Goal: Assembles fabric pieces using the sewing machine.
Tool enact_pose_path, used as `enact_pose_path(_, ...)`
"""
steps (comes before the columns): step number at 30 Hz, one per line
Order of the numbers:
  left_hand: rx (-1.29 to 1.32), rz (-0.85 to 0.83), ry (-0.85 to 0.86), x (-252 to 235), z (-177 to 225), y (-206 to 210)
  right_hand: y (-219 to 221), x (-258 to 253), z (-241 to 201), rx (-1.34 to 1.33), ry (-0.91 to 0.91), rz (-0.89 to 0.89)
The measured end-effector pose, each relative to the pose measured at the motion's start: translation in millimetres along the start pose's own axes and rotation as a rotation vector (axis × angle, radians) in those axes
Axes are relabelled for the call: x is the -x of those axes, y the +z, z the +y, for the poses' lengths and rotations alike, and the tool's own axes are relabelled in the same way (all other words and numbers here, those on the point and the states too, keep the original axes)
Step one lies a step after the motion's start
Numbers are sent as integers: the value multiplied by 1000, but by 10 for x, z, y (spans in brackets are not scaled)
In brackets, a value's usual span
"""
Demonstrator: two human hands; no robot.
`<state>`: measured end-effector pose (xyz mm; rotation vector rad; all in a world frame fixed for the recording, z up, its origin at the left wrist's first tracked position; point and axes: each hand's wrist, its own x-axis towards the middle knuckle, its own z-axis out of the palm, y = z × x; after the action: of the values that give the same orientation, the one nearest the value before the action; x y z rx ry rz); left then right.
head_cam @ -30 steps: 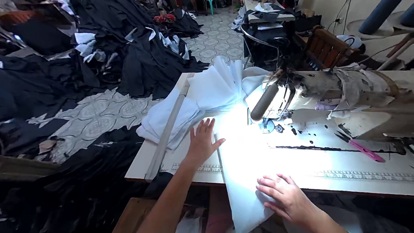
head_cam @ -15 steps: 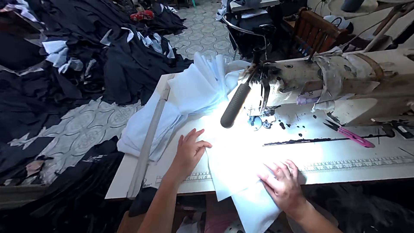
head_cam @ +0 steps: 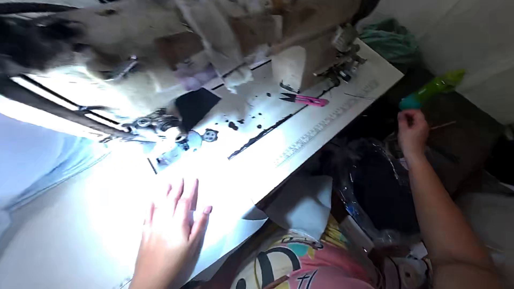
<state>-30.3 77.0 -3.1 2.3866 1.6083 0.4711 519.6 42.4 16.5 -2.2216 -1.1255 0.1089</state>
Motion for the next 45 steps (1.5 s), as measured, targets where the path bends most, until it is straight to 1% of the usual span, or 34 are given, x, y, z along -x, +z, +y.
enact_pose_path(1, -4, -1, 3, -15, -13, 12, 31, 86, 336, 43, 148, -141)
enact_pose_path(2, -6, 3, 2, -32, -15, 27, 130, 248, 662, 111, 259, -336)
enact_pose_path(3, -6, 6, -2, -50, -11, 39, 274, 461, 926, 194, 343, -550)
enact_pose_path(4, -7, 13, -3, -62, 0, 49, 414, 701, 1064, 284, 404, -723)
enact_pose_path(5, -8, 20, -4, -70, 20, 57, 544, 924, 1134, 381, 440, -831)
enact_pose_path(6, -11, 27, -5, -78, 36, 71, 640, 1104, 1168, 459, 448, -864)
enact_pose_path(7, -8, 31, -1, -89, 57, 82, 691, 1225, 1195, 490, 427, -843)
enact_pose_path(9, 6, 21, 3, -113, 96, 85, 709, 1289, 1258, 438, 396, -794)
enact_pose_path(12, 22, 23, 13, -132, 95, 81, 588, 1239, 1430, 234, 391, -765)
enact_pose_path(14, 26, 51, 19, -133, 82, 89, 486, 1171, 1547, 98, 468, -749)
enact_pose_path(15, 36, 72, 23, -118, 85, 90, 434, 1148, 1581, 27, 522, -710)
enact_pose_path(16, 42, 107, 39, -97, 105, 84, 373, 1122, 1563, -56, 565, -629)
enact_pose_path(17, 38, 158, 74, -79, 137, 71, 308, 1068, 1451, -154, 578, -511)
enact_pose_path(18, 21, 228, 127, -72, 176, 58, 253, 972, 1250, -261, 530, -390)
enact_pose_path(19, 15, 276, 177, -68, 203, 51, 197, 858, 975, -361, 417, -309)
enact_pose_path(20, 19, 291, 216, -61, 210, 55, 135, 762, 661, -463, 254, -277)
enact_pose_path(22, 38, 269, 243, -59, 203, 72, 33, 618, -20, -617, -144, -321)
enact_pose_path(24, 44, 264, 231, -69, 204, 82, -71, 527, -780, -581, -542, -435)
enact_pose_path(26, 44, 280, 225, -63, 220, 94, -86, 518, -1453, -436, -886, -507)
enact_pose_path(28, 44, 290, 208, -44, 241, 104, 18, 559, -1979, -177, -1148, -438)
enact_pose_path(30, 46, 296, 185, -22, 279, 100, 137, 618, -2365, 85, -1297, -338)
enact_pose_path(31, 50, 296, 174, -14, 295, 93, 178, 631, -2514, 147, -1357, -301)
enact_pose_path(33, 58, 315, 168, -11, 307, 95, 206, 641, -2747, 151, -1467, -241)
enact_pose_path(35, 60, 329, 164, -16, 306, 91, 171, 713, -2937, 56, -1517, -188)
enact_pose_path(37, 61, 331, 148, -7, 323, 97, 186, 855, -3089, -185, -1465, -188)
enact_pose_path(38, 73, 322, 141, -4, 332, 90, 237, 932, -3151, -327, -1395, -217)
enact_pose_path(39, 72, 321, 149, -15, 345, 71, 310, 1001, -3194, -438, -1293, -285)
enact_pose_path(40, 65, 335, 164, -27, 359, 51, 393, 1061, -3205, -503, -1154, -412)
enact_pose_path(41, 57, 335, 166, -19, 377, 29, 483, 1118, -3187, -523, -986, -577)
enact_pose_path(43, 30, 326, 124, 40, 391, 25, 661, 1199, -3083, -455, -672, -922)
enact_pose_path(44, 25, 324, 88, 74, 393, 29, 751, 1240, -3000, -390, -577, -1050)
enact_pose_path(45, 73, 304, 36, 94, 400, 2, 843, 1292, -2897, -316, -533, -1118)
